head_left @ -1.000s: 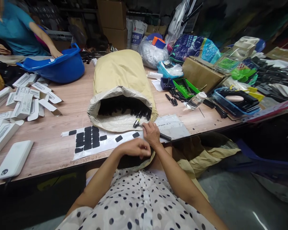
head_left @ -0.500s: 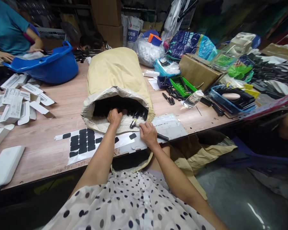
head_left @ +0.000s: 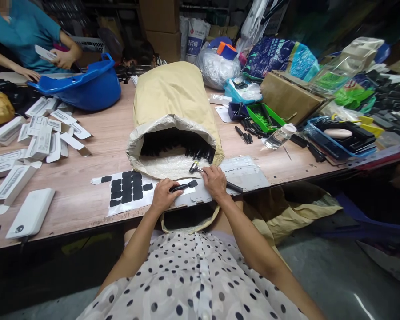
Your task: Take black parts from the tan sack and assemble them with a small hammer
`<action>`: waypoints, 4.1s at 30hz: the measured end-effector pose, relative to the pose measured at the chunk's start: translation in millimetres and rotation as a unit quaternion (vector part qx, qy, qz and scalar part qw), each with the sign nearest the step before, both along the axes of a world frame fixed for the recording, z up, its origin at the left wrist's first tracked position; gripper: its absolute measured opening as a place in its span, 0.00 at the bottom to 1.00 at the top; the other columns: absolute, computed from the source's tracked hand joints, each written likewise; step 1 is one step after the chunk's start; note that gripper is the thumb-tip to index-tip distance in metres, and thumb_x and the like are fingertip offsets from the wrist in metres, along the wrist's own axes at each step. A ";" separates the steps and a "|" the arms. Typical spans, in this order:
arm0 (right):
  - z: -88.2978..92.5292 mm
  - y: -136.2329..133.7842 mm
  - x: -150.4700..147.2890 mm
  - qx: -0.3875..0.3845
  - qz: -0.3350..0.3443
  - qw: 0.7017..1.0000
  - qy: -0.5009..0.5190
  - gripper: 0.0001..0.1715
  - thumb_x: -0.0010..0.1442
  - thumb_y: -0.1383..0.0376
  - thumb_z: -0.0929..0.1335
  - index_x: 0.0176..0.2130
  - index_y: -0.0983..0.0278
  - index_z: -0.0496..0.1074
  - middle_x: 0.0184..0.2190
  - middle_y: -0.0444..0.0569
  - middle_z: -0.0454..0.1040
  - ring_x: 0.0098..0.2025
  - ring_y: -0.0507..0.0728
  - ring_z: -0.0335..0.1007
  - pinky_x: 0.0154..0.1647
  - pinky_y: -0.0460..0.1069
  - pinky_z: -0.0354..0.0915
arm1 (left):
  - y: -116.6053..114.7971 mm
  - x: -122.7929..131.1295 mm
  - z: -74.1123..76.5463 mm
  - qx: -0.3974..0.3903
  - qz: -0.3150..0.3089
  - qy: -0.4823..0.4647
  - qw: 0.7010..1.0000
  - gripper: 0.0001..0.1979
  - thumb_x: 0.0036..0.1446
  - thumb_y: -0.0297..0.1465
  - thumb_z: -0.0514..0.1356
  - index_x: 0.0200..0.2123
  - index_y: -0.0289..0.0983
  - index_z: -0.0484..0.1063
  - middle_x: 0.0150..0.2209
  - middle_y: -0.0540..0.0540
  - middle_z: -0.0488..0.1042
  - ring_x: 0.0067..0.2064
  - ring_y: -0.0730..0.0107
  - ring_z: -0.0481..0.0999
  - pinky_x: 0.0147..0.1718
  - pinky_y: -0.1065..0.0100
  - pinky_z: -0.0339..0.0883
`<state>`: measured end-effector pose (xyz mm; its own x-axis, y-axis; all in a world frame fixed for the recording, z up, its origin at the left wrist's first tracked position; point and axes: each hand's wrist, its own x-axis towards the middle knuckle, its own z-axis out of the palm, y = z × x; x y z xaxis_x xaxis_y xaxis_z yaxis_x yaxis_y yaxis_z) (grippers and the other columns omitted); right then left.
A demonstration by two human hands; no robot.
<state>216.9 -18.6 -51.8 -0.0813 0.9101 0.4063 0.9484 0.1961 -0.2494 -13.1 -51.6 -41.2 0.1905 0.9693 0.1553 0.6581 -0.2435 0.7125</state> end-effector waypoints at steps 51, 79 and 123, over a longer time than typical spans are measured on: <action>-2.6 0.5 24.9 0.014 0.041 0.998 -0.045 0.16 0.67 0.65 0.64 0.48 0.56 0.79 0.34 0.50 0.72 0.38 0.58 0.63 0.39 0.50 0.57 | 1.8 4.3 2.1 0.014 -0.014 -0.032 0.999 0.04 0.54 0.33 0.66 0.34 0.41 0.80 0.33 0.47 0.75 0.39 0.62 0.73 0.43 0.61 0.69; -5.4 -1.0 16.9 0.013 0.031 0.999 -0.040 0.16 0.68 0.63 0.63 0.49 0.57 0.78 0.36 0.51 0.71 0.40 0.59 0.60 0.41 0.51 0.56 | -49.8 55.2 5.8 -0.305 -0.222 0.045 0.925 0.09 0.57 0.36 0.60 0.36 0.40 0.80 0.33 0.45 0.82 0.35 0.61 0.80 0.36 0.66 0.70; 9.2 -19.3 9.8 0.055 0.049 0.994 0.078 0.18 0.71 0.63 0.60 0.50 0.59 0.77 0.36 0.50 0.75 0.39 0.57 0.69 0.40 0.49 0.65 | 10.2 9.4 1.3 -0.005 -0.024 -0.040 0.999 0.07 0.53 0.30 0.65 0.37 0.41 0.79 0.33 0.48 0.73 0.40 0.62 0.73 0.41 0.62 0.70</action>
<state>226.7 -37.9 -42.6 -0.0957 0.8503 0.5175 0.8749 0.3198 -0.3637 -3.7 -41.5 -40.0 0.2242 0.9611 0.1614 0.5871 -0.2654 0.7648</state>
